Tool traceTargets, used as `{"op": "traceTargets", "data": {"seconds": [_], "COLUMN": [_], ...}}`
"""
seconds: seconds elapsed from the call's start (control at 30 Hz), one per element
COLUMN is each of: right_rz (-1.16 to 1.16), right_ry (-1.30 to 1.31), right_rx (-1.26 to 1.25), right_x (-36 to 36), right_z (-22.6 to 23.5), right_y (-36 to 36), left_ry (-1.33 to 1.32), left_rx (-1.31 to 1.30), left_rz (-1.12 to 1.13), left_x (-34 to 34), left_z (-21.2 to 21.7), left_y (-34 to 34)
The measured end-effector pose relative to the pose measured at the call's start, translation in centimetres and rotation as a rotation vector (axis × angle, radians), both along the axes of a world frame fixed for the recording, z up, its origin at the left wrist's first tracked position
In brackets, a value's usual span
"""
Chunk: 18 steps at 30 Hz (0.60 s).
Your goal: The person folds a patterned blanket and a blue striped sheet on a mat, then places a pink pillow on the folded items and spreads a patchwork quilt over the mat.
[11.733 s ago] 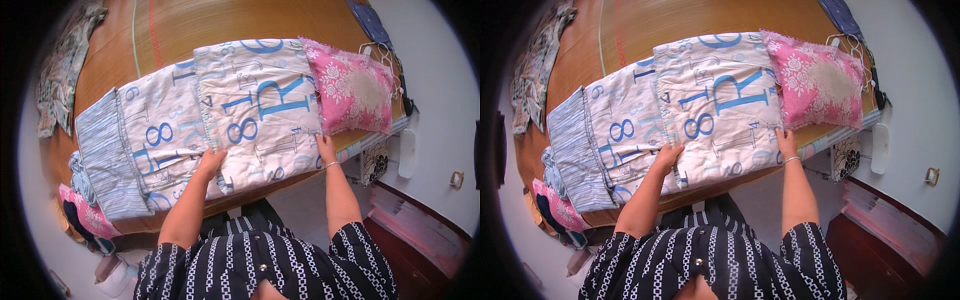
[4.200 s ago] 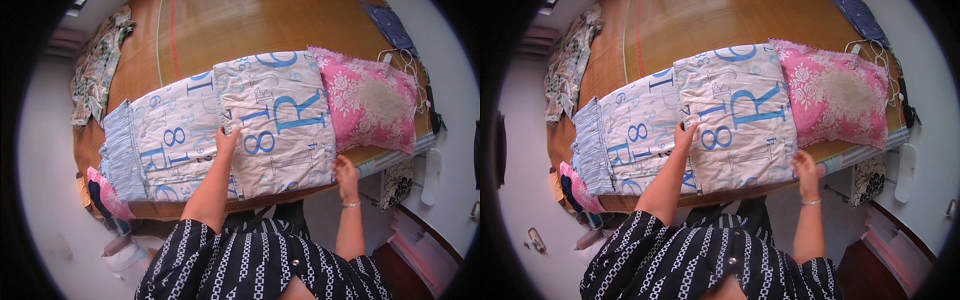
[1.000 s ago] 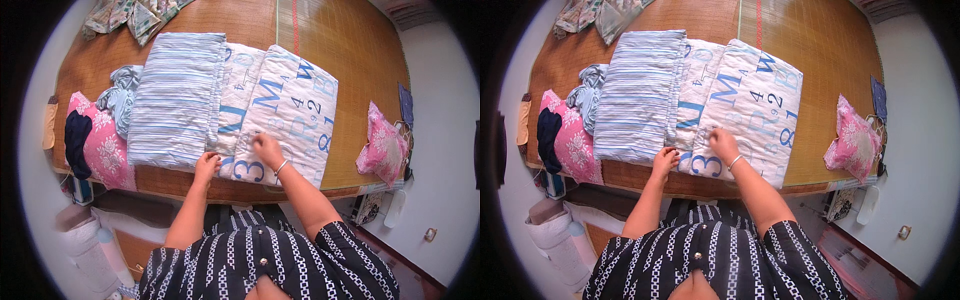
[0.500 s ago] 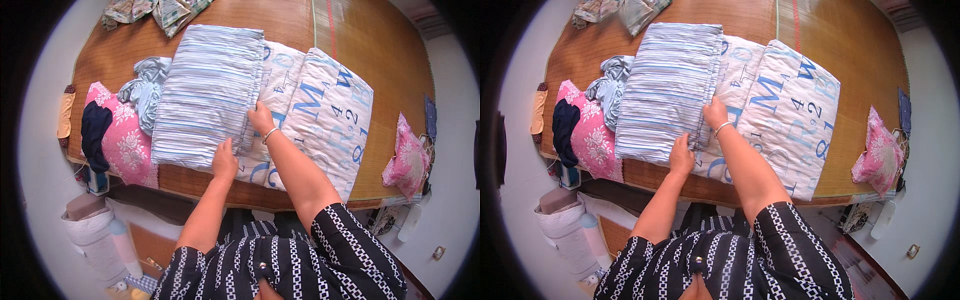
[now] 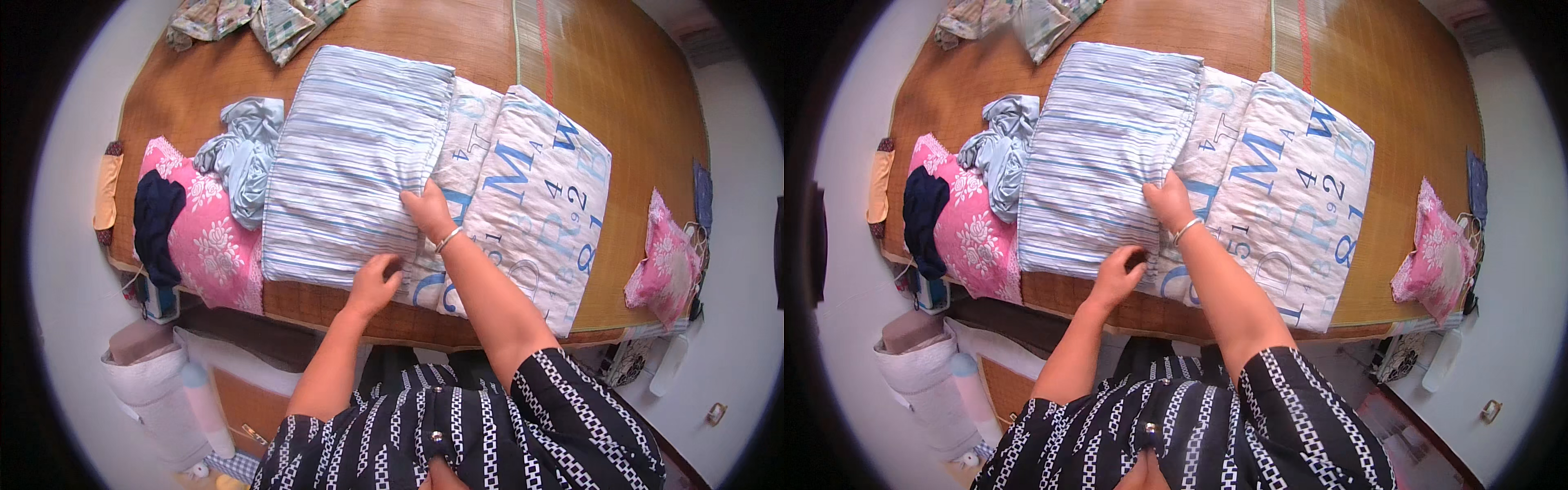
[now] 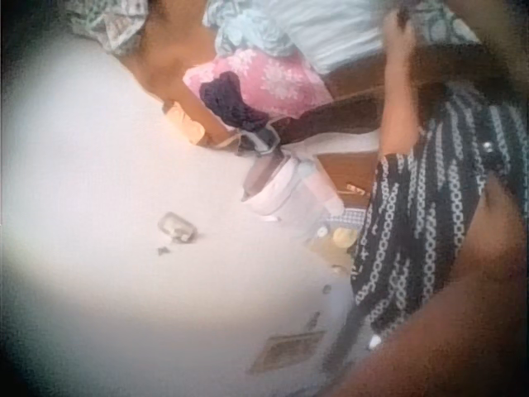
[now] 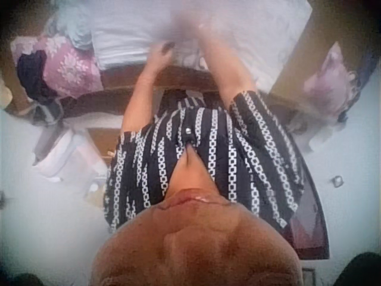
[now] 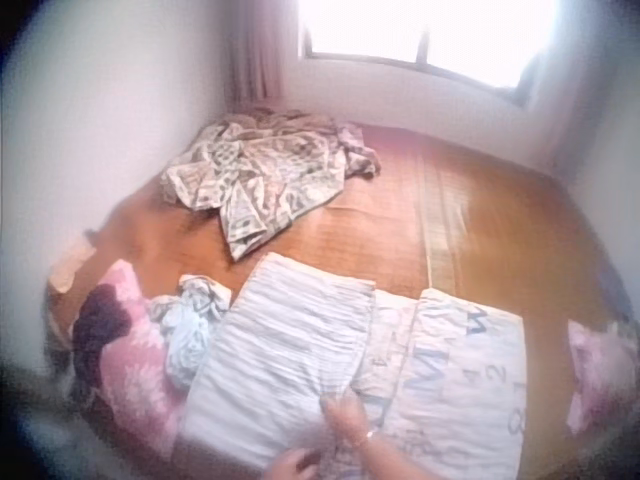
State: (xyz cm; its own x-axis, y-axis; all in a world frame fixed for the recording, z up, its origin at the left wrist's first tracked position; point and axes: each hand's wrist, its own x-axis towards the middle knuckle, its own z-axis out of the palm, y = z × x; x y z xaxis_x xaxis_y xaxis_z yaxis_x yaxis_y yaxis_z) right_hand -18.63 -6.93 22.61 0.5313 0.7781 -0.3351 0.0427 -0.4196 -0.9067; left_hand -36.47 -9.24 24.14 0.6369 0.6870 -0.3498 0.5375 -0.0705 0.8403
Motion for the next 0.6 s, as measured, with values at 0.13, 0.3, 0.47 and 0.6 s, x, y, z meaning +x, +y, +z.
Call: {"op": "traceTargets", "data": {"seconds": [0.13, 0.3, 0.47, 0.6], "right_rz": [-0.093, -0.062, -0.054, 0.383], "right_ry": [-0.153, -0.084, -0.502, -0.691], "right_rx": [0.161, -0.126, -0.012, -0.084], "right_x": [0.6, 1.8, 2.1, 0.8], "right_z": [2.9, -1.2, 0.0, 3.5], "right_y": [-2.8, -5.7, -8.1, -11.9], "left_ry": [-0.062, 0.262, 0.195, 0.228], "left_rx": [0.151, 0.613, -0.141, -0.274], "left_rz": [0.283, 0.459, 0.468, 0.432], "left_x": [-3.2, -7.8, -9.7, -11.0], "left_z": [1.7, -3.5, -6.8, -6.1], "left_y": [3.4, 12.5, 19.5, 20.3]}}
